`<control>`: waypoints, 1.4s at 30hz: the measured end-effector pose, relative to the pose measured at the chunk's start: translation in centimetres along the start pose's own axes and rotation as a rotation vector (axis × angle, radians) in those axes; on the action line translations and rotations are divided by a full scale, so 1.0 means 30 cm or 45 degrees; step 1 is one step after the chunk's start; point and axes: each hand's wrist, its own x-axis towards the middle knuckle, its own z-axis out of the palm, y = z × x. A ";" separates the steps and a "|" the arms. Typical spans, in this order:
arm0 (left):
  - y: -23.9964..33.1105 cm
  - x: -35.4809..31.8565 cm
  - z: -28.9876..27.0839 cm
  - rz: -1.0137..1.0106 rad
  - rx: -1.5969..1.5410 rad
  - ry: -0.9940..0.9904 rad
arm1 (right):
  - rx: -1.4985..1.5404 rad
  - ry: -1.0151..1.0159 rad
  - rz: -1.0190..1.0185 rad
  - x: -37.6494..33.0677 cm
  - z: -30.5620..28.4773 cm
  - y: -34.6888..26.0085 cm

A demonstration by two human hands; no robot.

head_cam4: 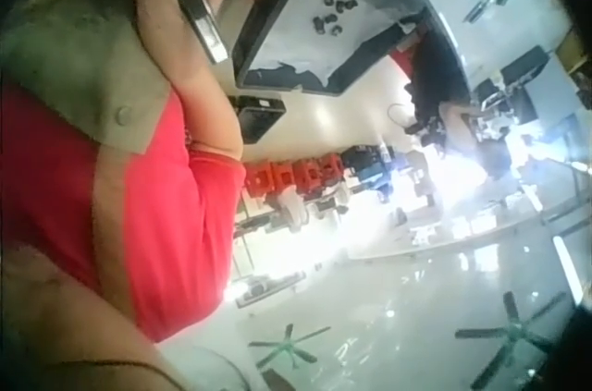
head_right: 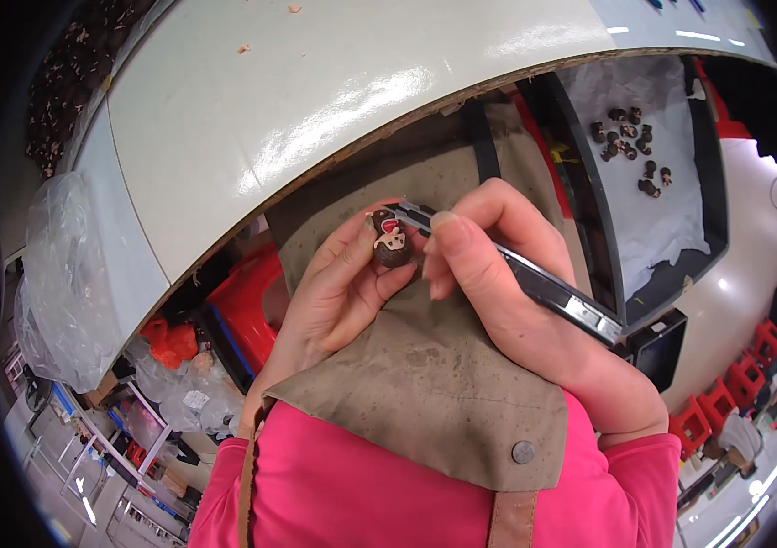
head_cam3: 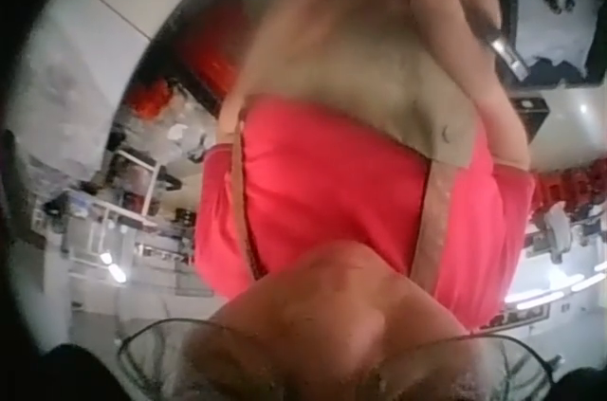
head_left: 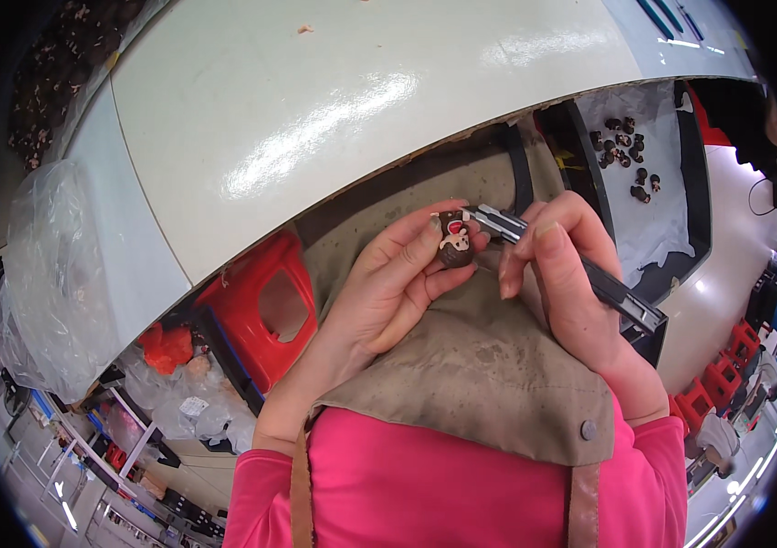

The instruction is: Assembling small toy figures by gluing components together and using hand tools to trim and adjust parts.

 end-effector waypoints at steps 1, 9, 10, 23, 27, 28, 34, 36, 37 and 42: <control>0.000 0.001 0.005 -0.005 -0.009 -0.007 | -0.128 -0.039 -0.014 -0.004 -0.012 -0.011; -0.016 0.013 0.051 0.007 0.047 0.019 | -0.409 -0.110 -0.117 -0.004 -0.074 -0.034; -0.018 0.014 0.057 0.013 0.064 0.041 | -0.434 -0.102 -0.114 -0.003 -0.076 -0.035; -0.026 0.011 0.041 0.041 0.119 0.022 | -0.708 -0.231 -0.265 0.018 -0.063 -0.060; -0.004 -0.022 -0.007 0.078 0.207 0.060 | -0.728 -0.213 -0.241 0.024 0.002 -0.020; 0.001 -0.027 -0.016 0.084 0.224 0.055 | -0.662 -0.184 -0.204 0.024 0.012 -0.006; 0.029 -0.044 -0.050 0.010 0.156 0.062 | -0.211 -0.070 0.111 0.024 0.068 0.028; 0.034 -0.046 -0.055 -0.005 0.131 0.037 | -0.117 -0.038 0.173 0.026 0.068 0.050; 0.034 -0.048 -0.057 -0.018 0.105 0.014 | -0.020 -0.027 0.205 0.027 0.064 0.056; 0.038 -0.054 -0.063 -0.040 0.044 -0.015 | 0.188 0.025 0.252 0.019 0.079 0.067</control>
